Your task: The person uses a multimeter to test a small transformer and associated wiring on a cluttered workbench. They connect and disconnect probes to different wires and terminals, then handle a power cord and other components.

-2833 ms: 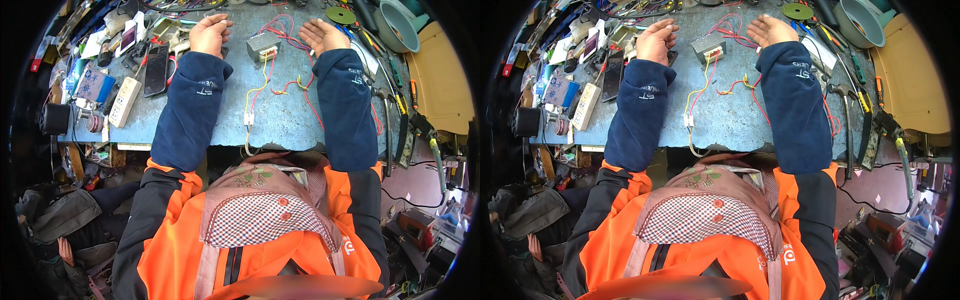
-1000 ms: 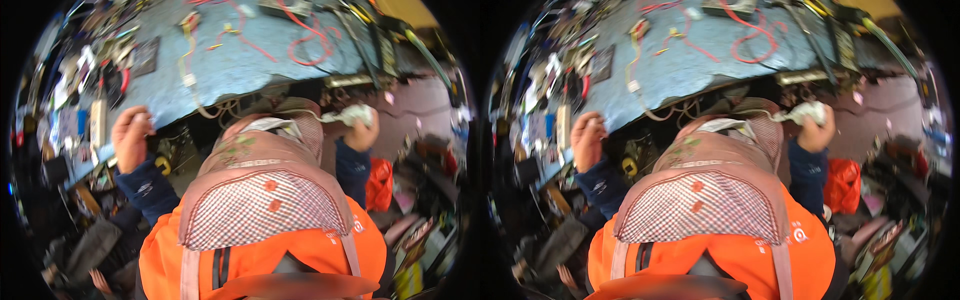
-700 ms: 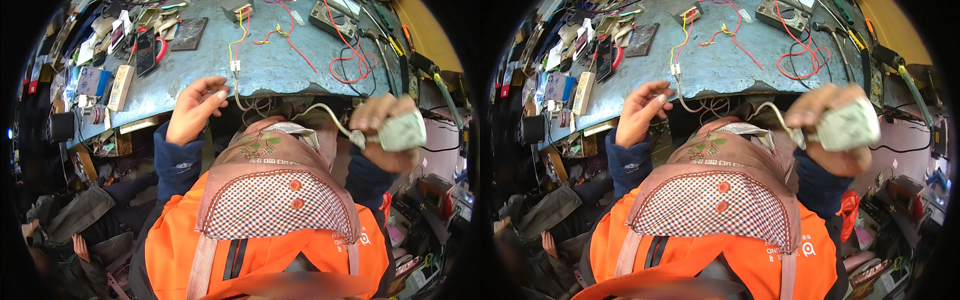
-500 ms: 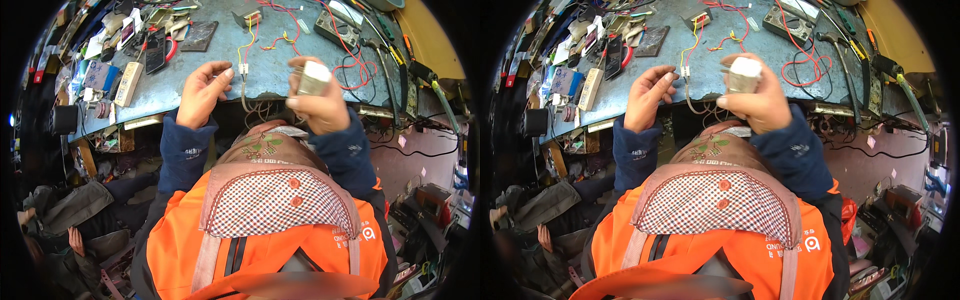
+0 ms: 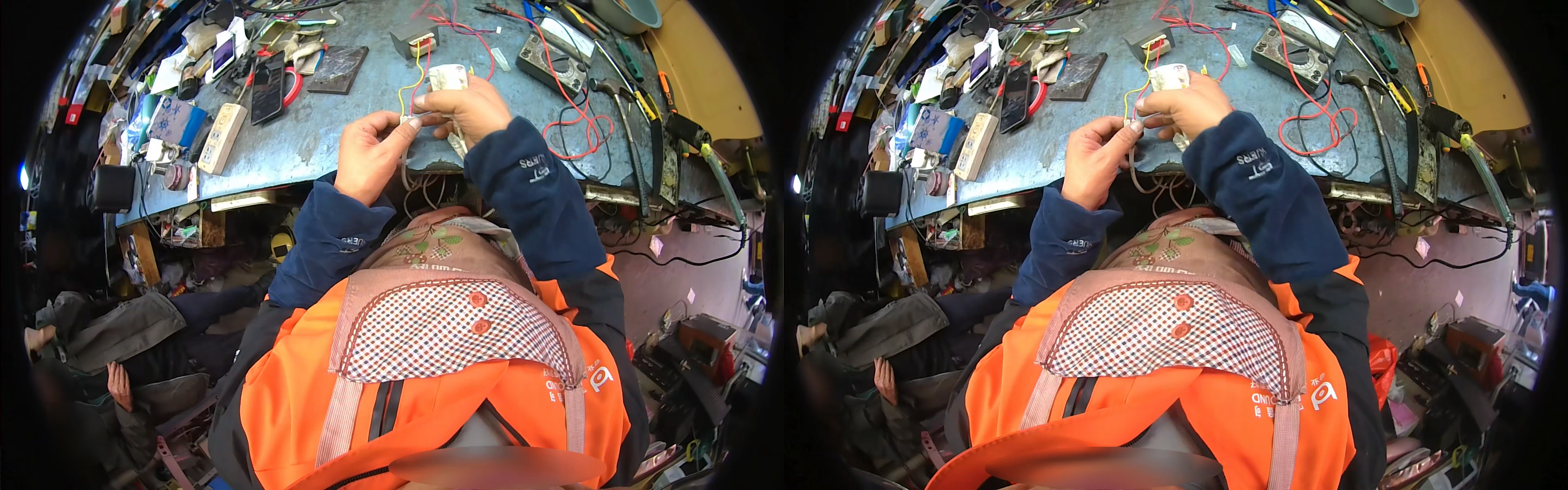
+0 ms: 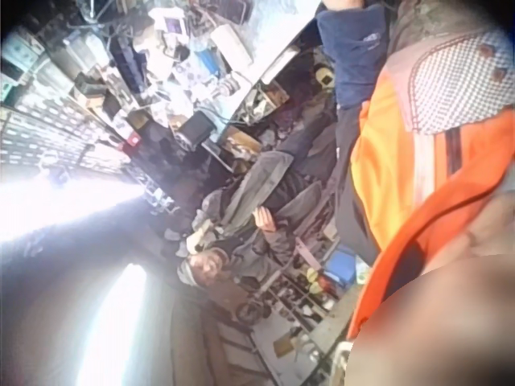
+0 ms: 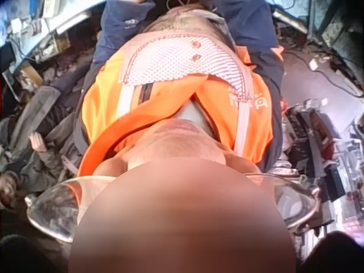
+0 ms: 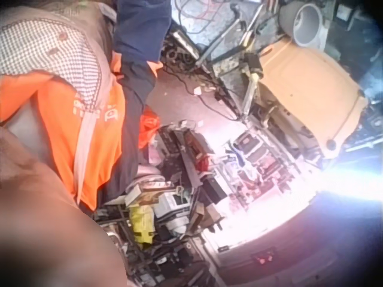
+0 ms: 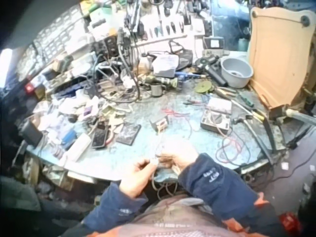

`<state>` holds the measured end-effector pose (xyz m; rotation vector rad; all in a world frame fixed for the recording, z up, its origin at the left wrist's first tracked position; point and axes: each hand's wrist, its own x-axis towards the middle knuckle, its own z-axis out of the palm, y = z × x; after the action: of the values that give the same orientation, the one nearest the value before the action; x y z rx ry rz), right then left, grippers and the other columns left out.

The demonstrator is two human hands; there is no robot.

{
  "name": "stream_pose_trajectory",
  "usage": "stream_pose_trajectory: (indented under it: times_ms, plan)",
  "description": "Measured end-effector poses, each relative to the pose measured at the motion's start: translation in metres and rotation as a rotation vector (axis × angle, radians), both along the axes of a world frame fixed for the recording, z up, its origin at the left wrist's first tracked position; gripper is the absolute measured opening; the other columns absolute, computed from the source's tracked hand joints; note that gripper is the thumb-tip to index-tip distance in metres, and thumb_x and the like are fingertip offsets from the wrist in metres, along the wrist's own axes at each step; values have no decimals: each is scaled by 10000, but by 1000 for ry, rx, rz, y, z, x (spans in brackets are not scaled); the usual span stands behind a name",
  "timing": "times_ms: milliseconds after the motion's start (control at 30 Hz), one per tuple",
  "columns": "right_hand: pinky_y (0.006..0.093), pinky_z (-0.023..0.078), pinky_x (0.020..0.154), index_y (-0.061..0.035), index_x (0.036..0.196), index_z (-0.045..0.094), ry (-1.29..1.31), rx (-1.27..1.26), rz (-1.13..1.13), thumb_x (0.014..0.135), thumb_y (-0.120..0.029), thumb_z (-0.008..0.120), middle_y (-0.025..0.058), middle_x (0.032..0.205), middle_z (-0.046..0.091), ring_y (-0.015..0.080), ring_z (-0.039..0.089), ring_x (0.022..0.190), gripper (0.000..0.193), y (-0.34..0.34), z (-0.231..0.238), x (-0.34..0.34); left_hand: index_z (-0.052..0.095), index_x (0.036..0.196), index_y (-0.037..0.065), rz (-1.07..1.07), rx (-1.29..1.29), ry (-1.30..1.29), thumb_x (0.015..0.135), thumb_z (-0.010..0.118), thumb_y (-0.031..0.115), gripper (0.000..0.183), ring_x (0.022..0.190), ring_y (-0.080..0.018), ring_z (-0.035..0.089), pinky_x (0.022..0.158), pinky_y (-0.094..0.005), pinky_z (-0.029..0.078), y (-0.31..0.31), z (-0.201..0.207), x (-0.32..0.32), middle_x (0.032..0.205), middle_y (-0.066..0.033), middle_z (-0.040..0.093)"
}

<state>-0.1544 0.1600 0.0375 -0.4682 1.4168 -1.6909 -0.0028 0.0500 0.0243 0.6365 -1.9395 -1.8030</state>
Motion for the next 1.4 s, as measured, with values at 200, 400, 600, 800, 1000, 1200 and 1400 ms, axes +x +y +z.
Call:
stream_pose_trajectory:
  times_ms: [200, 400, 600, 800, 1000, 1200, 1400]
  plan:
    - [285, 350, 432, -26, 904, 684, -2, -43, 97, 768, -114, 819, 78, 791, 699, 118, 553, 534, 211, -29, -9, -8, 734, 887, -16, 37, -78, 70, 921, 774, 133, 158, 647, -34, 533, 560, -238, 413, -4, -11, -3, 750, 22, 660]
    - [270, 386, 438, -23, 928, 638, -12, -101, -3, 767, -24, 794, 51, 745, 649, 112, 553, 535, 224, -30, -21, -7, 679, 754, -32, 150, -373, 131, 833, 753, 61, 143, 622, -114, 558, 557, -295, 426, 0, -24, -11, 697, -64, 622]
    - [261, 432, 477, -22, 922, 645, -53, -166, -153, 797, -34, 776, 46, 781, 664, 126, 599, 597, 181, -24, -15, -3, 665, 751, -22, 126, -493, 76, 830, 746, 56, 137, 599, -132, 554, 553, -293, 430, 1, -22, -6, 692, -82, 614]
    - [275, 477, 523, 19, 1124, 623, 72, -101, -279, 828, -123, 785, 87, 918, 700, 178, 690, 715, 367, 2, -14, 9, 672, 922, -12, -69, -396, 134, 929, 733, 92, 120, 686, -114, 567, 630, -265, 448, 9, -15, 25, 815, -60, 613]
    - [343, 617, 798, 1, 1133, 564, 154, -350, -224, 813, 16, 791, 197, 1186, 689, 238, 712, 1029, 393, 71, -24, 43, 679, 1025, -15, -302, -170, 289, 956, 709, 42, 94, 838, -131, 606, 751, -270, 494, 19, 8, 45, 965, -69, 630]
    - [437, 588, 917, -46, 1094, 509, 249, -324, 319, 791, 94, 801, 132, 1009, 674, 181, 667, 891, 443, 113, 0, 76, 615, 1338, -20, -571, -451, 458, 889, 821, 305, 591, 1185, -216, 580, 1049, -366, 451, 15, 55, 11, 1297, -144, 584]
    - [272, 477, 460, -90, 950, 493, 59, -1159, 179, 739, 42, 749, 78, 758, 596, 158, 547, 534, 357, 147, 116, 53, 422, 1515, -1, -1301, 42, 283, 681, 948, 378, 1057, 1365, -244, 490, 1159, -401, 385, 69, 16, -32, 1466, -144, 529]
